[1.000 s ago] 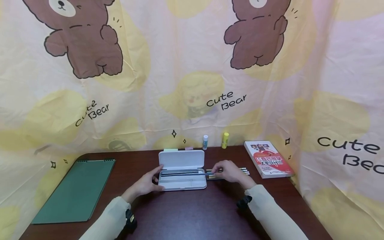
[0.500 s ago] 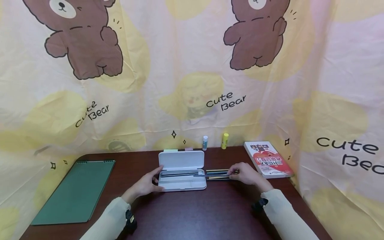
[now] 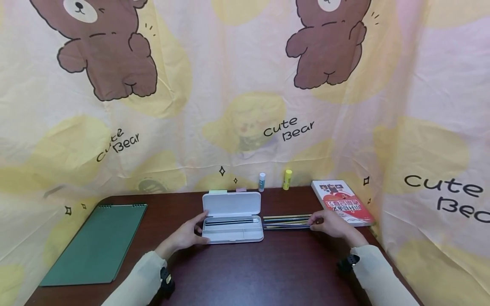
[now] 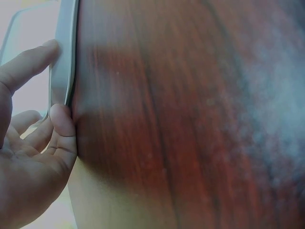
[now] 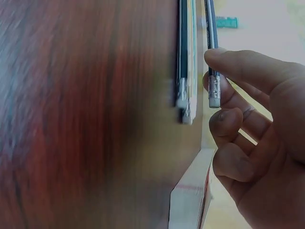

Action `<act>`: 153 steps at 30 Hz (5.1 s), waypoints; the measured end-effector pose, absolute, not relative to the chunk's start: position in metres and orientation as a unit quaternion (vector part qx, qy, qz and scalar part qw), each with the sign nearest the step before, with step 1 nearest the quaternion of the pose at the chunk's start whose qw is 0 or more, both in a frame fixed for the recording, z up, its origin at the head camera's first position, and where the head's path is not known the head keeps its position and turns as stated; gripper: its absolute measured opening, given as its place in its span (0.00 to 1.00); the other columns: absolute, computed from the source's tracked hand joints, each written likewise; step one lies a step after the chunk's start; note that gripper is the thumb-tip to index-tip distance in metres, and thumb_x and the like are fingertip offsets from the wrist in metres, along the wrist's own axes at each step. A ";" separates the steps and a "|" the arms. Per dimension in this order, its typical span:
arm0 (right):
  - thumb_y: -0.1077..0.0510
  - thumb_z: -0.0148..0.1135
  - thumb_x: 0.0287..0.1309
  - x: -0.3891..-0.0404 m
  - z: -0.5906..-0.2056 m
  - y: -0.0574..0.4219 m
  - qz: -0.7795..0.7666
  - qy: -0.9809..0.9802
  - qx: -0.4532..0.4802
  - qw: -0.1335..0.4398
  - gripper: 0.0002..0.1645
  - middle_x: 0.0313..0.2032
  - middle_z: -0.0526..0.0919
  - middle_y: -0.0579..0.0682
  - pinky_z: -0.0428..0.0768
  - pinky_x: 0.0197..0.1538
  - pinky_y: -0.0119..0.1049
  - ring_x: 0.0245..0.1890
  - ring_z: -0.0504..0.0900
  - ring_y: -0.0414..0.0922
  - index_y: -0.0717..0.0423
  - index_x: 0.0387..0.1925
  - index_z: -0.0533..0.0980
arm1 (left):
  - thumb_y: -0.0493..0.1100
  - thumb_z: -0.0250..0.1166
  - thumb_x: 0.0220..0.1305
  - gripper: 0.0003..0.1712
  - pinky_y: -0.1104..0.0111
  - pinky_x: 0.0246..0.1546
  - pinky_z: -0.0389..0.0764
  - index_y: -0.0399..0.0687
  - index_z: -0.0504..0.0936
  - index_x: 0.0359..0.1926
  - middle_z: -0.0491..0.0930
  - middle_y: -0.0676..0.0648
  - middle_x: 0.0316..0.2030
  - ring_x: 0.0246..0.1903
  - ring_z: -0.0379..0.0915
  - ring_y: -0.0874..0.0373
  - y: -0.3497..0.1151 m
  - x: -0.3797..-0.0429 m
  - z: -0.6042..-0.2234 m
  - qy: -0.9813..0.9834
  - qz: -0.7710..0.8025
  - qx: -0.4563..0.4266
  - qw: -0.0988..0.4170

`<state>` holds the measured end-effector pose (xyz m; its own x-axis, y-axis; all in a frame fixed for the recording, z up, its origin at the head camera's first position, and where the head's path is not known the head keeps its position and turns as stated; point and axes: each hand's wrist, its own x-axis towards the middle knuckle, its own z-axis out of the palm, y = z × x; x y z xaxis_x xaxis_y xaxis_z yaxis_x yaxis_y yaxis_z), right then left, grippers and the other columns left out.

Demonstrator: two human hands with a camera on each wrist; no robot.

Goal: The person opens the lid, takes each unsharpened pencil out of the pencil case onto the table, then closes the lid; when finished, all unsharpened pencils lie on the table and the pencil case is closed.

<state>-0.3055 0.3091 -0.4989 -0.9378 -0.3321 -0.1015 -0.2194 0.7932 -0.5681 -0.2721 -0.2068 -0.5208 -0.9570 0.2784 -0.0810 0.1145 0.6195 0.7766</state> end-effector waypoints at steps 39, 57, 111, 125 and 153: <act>0.53 0.68 0.61 -0.309 -0.493 0.280 -0.286 0.940 -0.166 0.082 0.10 0.37 0.86 0.41 0.74 0.43 0.39 0.37 0.77 0.43 0.49 0.44 0.85 | 0.46 0.81 0.46 0.59 0.68 0.39 0.70 0.56 0.59 0.77 0.73 0.44 0.62 0.42 0.70 0.56 -0.207 -0.273 -0.522 0.900 0.411 0.110 0.094; 0.54 0.67 0.62 -0.315 -0.485 0.215 -0.291 0.927 -0.223 0.082 0.11 0.38 0.86 0.41 0.75 0.47 0.41 0.38 0.78 0.41 0.50 0.44 0.85 | 0.46 0.81 0.46 0.58 0.66 0.40 0.71 0.55 0.60 0.76 0.74 0.44 0.61 0.42 0.70 0.56 -0.206 -0.273 -0.522 0.901 0.411 0.108 0.092; 0.53 0.70 0.58 -0.321 -0.504 0.122 -0.199 0.926 -0.301 0.108 0.04 0.31 0.84 0.36 0.77 0.41 0.34 0.32 0.77 0.35 0.42 0.36 0.86 | 0.45 0.81 0.46 0.59 0.67 0.41 0.71 0.54 0.59 0.76 0.72 0.40 0.66 0.42 0.70 0.56 -0.207 -0.273 -0.523 0.897 0.417 0.115 0.090; 0.55 0.70 0.58 -0.320 -0.502 0.121 -0.209 0.926 -0.294 0.108 0.03 0.30 0.85 0.36 0.78 0.40 0.35 0.31 0.78 0.35 0.43 0.35 0.85 | 0.44 0.81 0.46 0.59 0.68 0.39 0.72 0.53 0.59 0.77 0.71 0.39 0.66 0.42 0.70 0.55 -0.207 -0.273 -0.522 0.896 0.419 0.120 0.090; 0.59 0.71 0.54 -0.319 -0.499 0.119 -0.223 0.924 -0.305 0.048 0.05 0.28 0.85 0.36 0.77 0.36 0.32 0.29 0.78 0.33 0.46 0.33 0.87 | 0.44 0.81 0.47 0.58 0.69 0.40 0.71 0.52 0.59 0.77 0.72 0.42 0.65 0.43 0.70 0.56 -0.206 -0.274 -0.521 0.895 0.422 0.114 0.090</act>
<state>-0.3188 0.1189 -0.4988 -0.8089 -0.5860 0.0480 -0.5433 0.7136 -0.4422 -0.2737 -0.2055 -0.5214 -0.9577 0.2800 -0.0658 0.1275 0.6184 0.7754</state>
